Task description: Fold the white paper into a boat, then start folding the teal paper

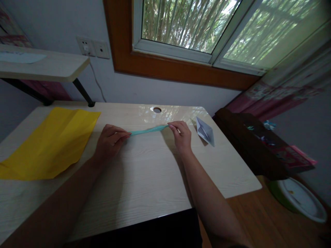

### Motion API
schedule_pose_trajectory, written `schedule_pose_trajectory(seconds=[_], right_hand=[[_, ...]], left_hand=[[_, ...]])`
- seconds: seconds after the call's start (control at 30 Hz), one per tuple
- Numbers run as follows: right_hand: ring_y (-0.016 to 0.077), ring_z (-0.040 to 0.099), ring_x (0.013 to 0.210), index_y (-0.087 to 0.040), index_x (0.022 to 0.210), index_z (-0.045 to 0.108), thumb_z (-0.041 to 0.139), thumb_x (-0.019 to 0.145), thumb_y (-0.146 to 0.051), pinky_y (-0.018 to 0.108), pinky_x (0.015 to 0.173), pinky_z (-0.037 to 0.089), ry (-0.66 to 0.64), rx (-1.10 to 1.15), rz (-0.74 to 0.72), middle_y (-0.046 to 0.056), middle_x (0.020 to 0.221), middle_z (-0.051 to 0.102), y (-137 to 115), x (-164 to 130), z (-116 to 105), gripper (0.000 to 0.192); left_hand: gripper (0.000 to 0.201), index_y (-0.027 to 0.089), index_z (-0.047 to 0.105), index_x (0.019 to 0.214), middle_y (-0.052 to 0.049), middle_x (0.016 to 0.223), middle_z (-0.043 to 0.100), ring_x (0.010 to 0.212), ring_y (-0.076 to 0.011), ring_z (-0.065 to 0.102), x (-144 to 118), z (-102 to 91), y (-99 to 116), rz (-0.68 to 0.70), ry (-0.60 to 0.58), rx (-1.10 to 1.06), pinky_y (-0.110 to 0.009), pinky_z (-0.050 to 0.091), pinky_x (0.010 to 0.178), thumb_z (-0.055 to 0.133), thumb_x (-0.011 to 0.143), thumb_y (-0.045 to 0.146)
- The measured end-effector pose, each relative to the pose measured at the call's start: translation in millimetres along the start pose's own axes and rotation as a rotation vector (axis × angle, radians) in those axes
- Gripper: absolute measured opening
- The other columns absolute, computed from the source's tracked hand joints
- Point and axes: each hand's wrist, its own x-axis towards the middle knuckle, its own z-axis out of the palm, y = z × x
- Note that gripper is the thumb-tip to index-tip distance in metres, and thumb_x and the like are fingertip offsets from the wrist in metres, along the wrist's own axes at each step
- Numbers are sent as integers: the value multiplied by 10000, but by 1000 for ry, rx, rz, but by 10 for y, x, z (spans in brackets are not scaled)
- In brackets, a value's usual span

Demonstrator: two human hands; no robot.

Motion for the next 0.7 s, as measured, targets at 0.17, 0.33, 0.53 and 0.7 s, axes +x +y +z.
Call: schedule_pose_trajectory(seconds=[0.17, 0.33, 0.53, 0.7], right_hand=[[196, 640, 950, -298, 1218, 657, 657, 929, -378, 351, 811, 536, -35, 246, 218, 58, 1112, 655, -5, -34, 81, 300], [194, 638, 931, -282, 1309, 578, 563, 971, -443, 369, 832, 547, -65, 331, 343, 81, 1132, 625, 61, -82, 171, 375], [222, 687, 937, -262, 1409, 474, 500, 998, -495, 445, 918, 527, -286, 325, 386, 89, 1078, 704, 110, -143, 206, 473], [241, 670, 1125, -283, 1502, 394, 547, 985, -488, 471, 1029, 488, -467, 408, 343, 102, 1192, 728, 18, -188, 231, 577]], left_hand=[[110, 223, 766, 946, -36, 881, 704, 825, -174, 642, 3, -11, 59, -116, 27, -53, -319, 521, 782, 662, 930, 255], [118, 212, 750, 920, -26, 843, 695, 779, -159, 640, 6, -33, 84, -177, 29, -26, -290, 516, 745, 643, 930, 260], [148, 215, 726, 855, -31, 816, 688, 769, -171, 631, 15, -48, 74, -266, 69, -69, -315, 504, 744, 643, 928, 313], [206, 228, 711, 821, -14, 811, 670, 767, -170, 609, 17, -33, 38, -432, 133, -207, -316, 490, 714, 655, 918, 401]])
